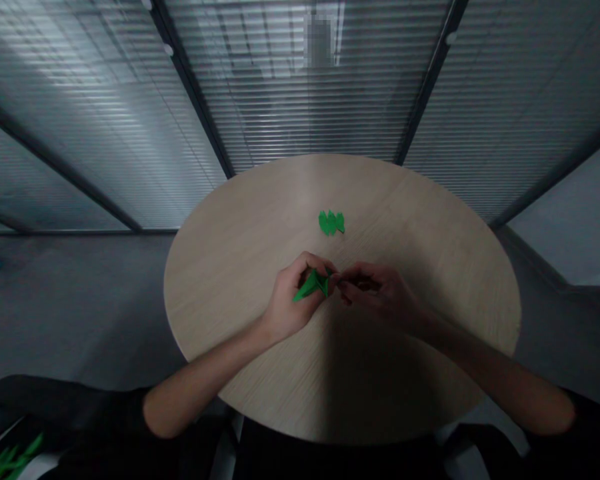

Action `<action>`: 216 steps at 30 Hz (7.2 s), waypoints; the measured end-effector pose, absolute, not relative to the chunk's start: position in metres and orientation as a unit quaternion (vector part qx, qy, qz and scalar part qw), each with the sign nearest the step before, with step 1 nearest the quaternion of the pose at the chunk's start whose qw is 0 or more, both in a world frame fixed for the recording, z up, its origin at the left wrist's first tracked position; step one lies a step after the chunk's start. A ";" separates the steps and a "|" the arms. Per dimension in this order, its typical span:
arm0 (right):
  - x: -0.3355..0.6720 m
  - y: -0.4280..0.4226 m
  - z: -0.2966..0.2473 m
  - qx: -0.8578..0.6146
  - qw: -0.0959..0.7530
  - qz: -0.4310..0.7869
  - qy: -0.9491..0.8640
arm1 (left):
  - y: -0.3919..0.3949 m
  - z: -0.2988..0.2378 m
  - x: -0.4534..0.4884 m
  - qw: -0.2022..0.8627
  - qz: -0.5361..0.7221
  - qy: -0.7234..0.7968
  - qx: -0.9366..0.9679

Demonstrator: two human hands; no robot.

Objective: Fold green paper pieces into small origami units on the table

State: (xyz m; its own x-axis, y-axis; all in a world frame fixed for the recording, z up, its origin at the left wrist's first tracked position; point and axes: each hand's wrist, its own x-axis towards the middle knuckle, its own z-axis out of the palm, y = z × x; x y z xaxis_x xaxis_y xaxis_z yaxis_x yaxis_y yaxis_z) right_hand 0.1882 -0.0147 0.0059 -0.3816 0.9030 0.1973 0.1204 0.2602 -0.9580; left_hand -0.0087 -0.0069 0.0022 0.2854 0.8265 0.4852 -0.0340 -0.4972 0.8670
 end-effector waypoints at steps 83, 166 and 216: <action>0.187 -0.016 0.007 -0.354 0.416 0.500 -0.672 | -0.011 0.009 -0.020 0.220 0.425 0.261 0.838; 0.189 -0.015 0.009 -0.347 0.466 0.405 -0.706 | -0.008 0.003 -0.014 0.178 0.518 0.282 0.788; 0.189 -0.011 0.005 -0.283 0.427 0.593 -0.621 | -0.004 0.012 -0.019 0.295 0.460 0.254 0.798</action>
